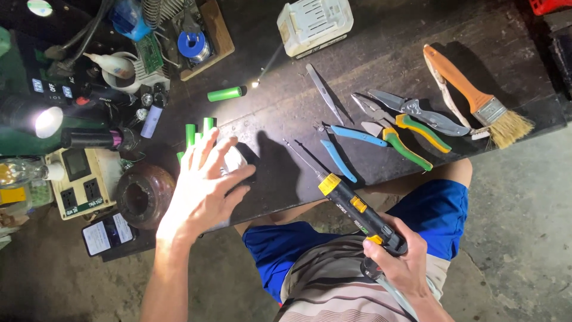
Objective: The person uses a power screwdriver to remove screws from a black battery housing, then uses a small screwdriver to pry the case open and pull out a pack of green batteries.
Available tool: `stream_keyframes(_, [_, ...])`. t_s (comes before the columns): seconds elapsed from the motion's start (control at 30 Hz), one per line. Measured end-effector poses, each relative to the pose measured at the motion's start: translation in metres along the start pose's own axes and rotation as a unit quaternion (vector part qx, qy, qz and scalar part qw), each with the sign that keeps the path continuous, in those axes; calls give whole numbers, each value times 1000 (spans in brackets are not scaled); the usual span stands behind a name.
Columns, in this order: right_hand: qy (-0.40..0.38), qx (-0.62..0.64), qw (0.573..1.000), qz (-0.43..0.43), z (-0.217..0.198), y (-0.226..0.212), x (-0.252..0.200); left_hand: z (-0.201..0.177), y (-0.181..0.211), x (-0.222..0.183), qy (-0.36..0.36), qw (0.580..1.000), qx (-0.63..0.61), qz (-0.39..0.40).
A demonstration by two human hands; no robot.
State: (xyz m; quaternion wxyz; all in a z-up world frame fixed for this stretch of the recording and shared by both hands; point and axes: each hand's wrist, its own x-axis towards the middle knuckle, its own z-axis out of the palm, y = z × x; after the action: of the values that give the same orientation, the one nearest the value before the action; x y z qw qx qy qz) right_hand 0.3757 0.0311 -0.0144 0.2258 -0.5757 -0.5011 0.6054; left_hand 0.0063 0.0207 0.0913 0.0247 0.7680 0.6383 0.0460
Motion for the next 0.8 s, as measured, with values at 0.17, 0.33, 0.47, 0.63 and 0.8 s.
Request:
stream_keyframes(0.17, [-2, 5, 1000, -2, 0, -3, 2, 21, 0, -9, 56, 997, -8, 48])
stream_keyframes(0.33, [-5, 26, 1000, 14, -1, -5, 4, 15, 13, 8, 63, 995, 18, 75])
stream_keyframes(0.47, [-5, 50, 999, 4, 2, -7, 4, 8, 24, 45, 105, 992, 17, 65])
stream_keyframes(0.63, [-10, 42, 999, 30, 0, -2, 5, 30, 19, 73, 86, 983, -131, 92])
stream_keyframes(0.8, [-37, 157, 987, -20, 1, -2, 11, 36, 1, 86, 5, 975, -208, 74])
